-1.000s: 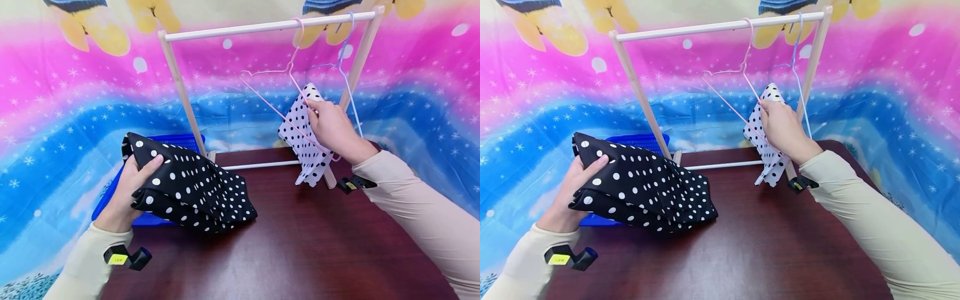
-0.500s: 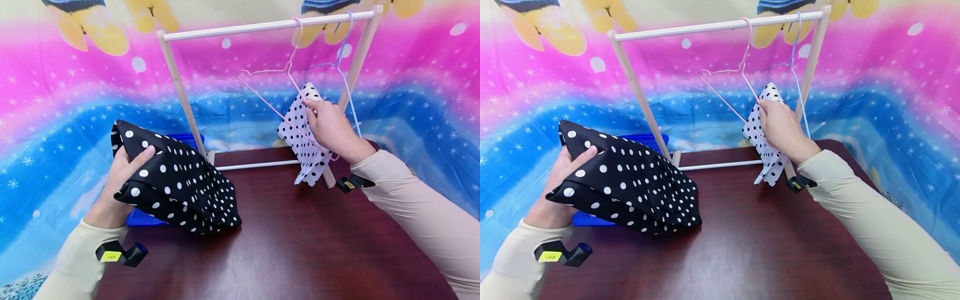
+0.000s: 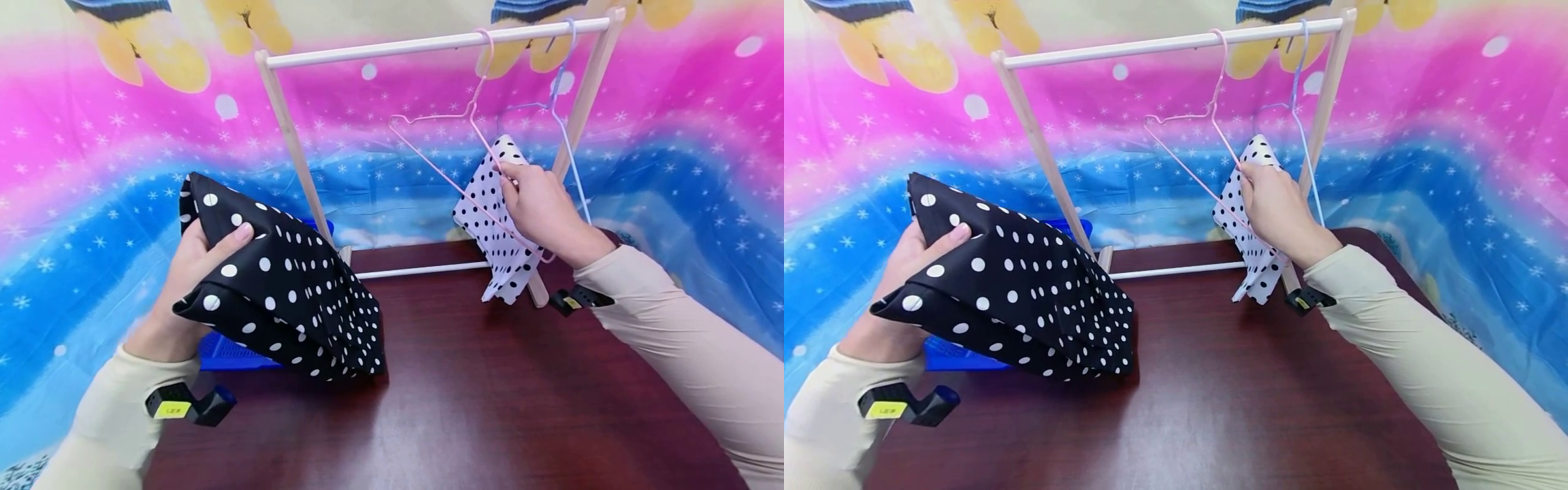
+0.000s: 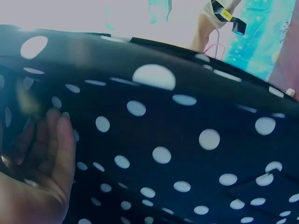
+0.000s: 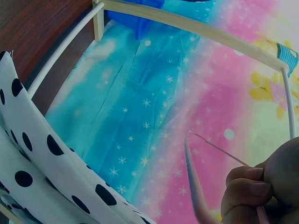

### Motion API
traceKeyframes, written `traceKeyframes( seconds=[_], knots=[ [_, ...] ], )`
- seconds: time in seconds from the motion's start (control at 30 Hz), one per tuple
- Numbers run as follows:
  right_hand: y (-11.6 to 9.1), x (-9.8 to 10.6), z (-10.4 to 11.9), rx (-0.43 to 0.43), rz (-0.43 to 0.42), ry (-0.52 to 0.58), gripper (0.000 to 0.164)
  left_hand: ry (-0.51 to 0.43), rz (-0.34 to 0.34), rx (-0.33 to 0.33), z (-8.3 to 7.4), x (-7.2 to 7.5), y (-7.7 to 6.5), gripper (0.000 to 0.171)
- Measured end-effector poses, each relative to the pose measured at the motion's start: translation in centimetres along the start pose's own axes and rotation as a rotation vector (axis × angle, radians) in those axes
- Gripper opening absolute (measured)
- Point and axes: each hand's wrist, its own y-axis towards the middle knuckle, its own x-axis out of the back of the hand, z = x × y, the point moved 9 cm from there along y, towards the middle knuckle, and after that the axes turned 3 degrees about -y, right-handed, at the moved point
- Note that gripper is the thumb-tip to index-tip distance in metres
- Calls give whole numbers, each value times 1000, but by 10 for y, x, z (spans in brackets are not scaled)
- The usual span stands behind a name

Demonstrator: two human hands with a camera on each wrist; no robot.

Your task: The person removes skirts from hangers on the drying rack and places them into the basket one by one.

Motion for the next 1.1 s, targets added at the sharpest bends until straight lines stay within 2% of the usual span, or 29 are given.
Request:
traceKeyframes(
  seconds=[0.13, 0.27, 0.53, 0.6, 0.77, 0.93, 1.1],
  knots=[
    [-1, 1, 0, -1, -2, -2, 44, 30, 121, -3, -8, -8, 4, 15],
    [0, 1, 1, 9, -5, -3, 44, 104, 234, 19, -13, -13, 7, 19],
    [0, 1, 1, 3, -7, -3, 44, 168, 424, 107, -18, -17, 11, 20],
    [0, 1, 1, 8, -11, -4, 44, 204, 439, 134, -19, -15, 13, 20],
    [0, 0, 0, 1, -2, -4, 45, 307, 420, 177, -21, -8, 20, 21],
    [0, -1, -2, -19, 1, -13, 45, 379, 427, 198, -25, -7, 29, 19],
    [0, -1, -2, -16, -11, -4, 45, 526, 442, 207, -29, -3, 36, 16]
  ],
)
